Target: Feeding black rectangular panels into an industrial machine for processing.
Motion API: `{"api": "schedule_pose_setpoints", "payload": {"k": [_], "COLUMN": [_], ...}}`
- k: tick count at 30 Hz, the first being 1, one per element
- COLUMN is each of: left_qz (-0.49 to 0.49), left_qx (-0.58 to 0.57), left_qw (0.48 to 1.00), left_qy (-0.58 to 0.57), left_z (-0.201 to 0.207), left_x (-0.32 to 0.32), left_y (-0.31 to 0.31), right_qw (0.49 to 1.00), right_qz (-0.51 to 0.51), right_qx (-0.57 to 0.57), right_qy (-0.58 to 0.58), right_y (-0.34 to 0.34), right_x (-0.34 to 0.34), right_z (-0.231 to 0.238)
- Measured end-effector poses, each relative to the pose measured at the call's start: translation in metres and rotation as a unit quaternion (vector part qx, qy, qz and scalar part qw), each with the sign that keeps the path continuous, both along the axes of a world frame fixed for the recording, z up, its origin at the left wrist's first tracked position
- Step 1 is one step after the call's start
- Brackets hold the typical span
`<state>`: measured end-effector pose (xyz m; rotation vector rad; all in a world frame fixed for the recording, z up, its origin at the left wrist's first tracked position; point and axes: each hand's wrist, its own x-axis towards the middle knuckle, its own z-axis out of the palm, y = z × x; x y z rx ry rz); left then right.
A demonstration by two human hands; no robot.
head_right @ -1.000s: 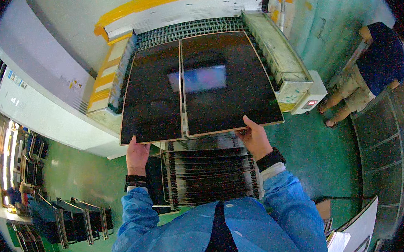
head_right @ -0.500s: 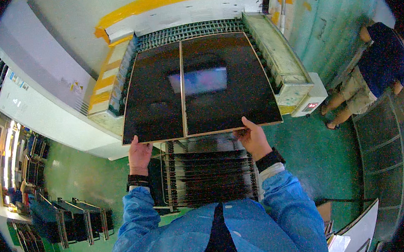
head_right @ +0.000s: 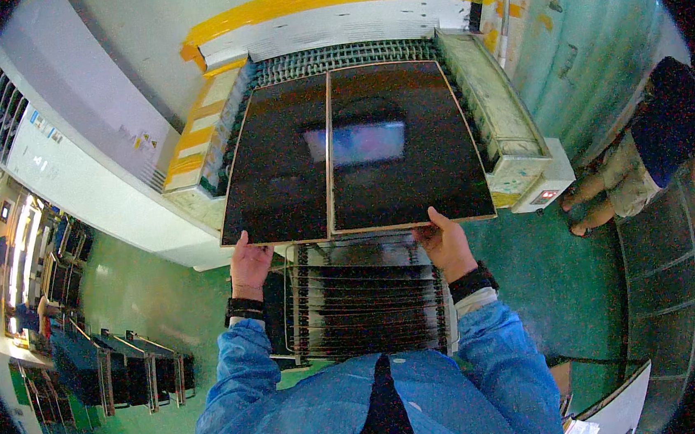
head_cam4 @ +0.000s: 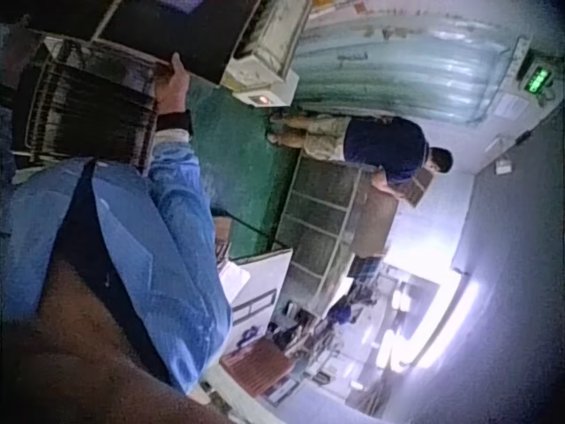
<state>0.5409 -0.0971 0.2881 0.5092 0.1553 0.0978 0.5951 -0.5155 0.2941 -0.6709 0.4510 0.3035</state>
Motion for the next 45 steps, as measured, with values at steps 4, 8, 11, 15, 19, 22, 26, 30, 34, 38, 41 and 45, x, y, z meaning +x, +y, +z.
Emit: {"api": "schedule_pose_setpoints", "payload": {"k": [4, 8, 11, 15, 19, 22, 26, 30, 34, 38, 41, 45], "left_qz": [0.001, -0.018, -0.022, 0.001, -0.005, -0.01, -0.011, -0.02, -0.075, -0.085, -0.079, -0.099], "left_qx": [0.015, -0.005, 0.001, 0.003, 0.006, -0.002, -0.008, -0.007, -0.026, -0.001, 0.018, 0.027], "left_qw": [1.0, 1.0, 1.0, 1.0, 1.0, 1.0, 1.0, 1.0, 0.996, 0.996, 0.997, 0.995], "left_qy": [0.004, -0.014, -0.017, -0.003, -0.022, -0.02, -0.024, -0.022, -0.045, -0.018, -0.011, -0.014], "left_z": [-0.001, -0.018, -0.013, -0.006, -0.008, -0.009, -0.02, -0.03, -0.027, -0.024, -0.026, -0.025], "left_x": [0.003, 0.005, 0.008, 0.008, 0.011, 0.014, 0.017, 0.019, 0.02, 0.02, 0.021, 0.019], "left_y": [0.0, 0.013, 0.004, -0.001, 0.002, 0.002, 0.005, 0.005, -0.009, -0.022, -0.029, -0.035], "right_qw": [1.0, 1.0, 1.0, 0.999, 0.999, 0.999, 0.999, 0.999, 0.999, 0.999, 0.998, 0.995], "right_qz": [0.001, -0.01, -0.009, -0.004, 0.026, 0.018, -0.001, 0.003, -0.003, -0.003, 0.016, 0.032], "right_qx": [-0.014, -0.024, -0.015, -0.02, -0.013, -0.016, -0.03, -0.027, -0.02, -0.021, -0.022, -0.057], "right_qy": [-0.007, -0.013, -0.022, -0.026, -0.034, -0.035, -0.039, -0.033, -0.042, -0.039, -0.055, -0.079], "right_y": [-0.004, 0.003, -0.003, -0.007, -0.01, -0.009, -0.008, -0.004, -0.004, 0.0, 0.001, -0.004], "right_x": [0.002, 0.002, 0.003, 0.006, 0.009, 0.01, 0.014, 0.015, 0.015, 0.017, 0.018, 0.017], "right_z": [-0.001, 0.004, -0.001, -0.008, -0.01, -0.01, -0.012, -0.008, -0.006, -0.004, -0.01, -0.018]}}
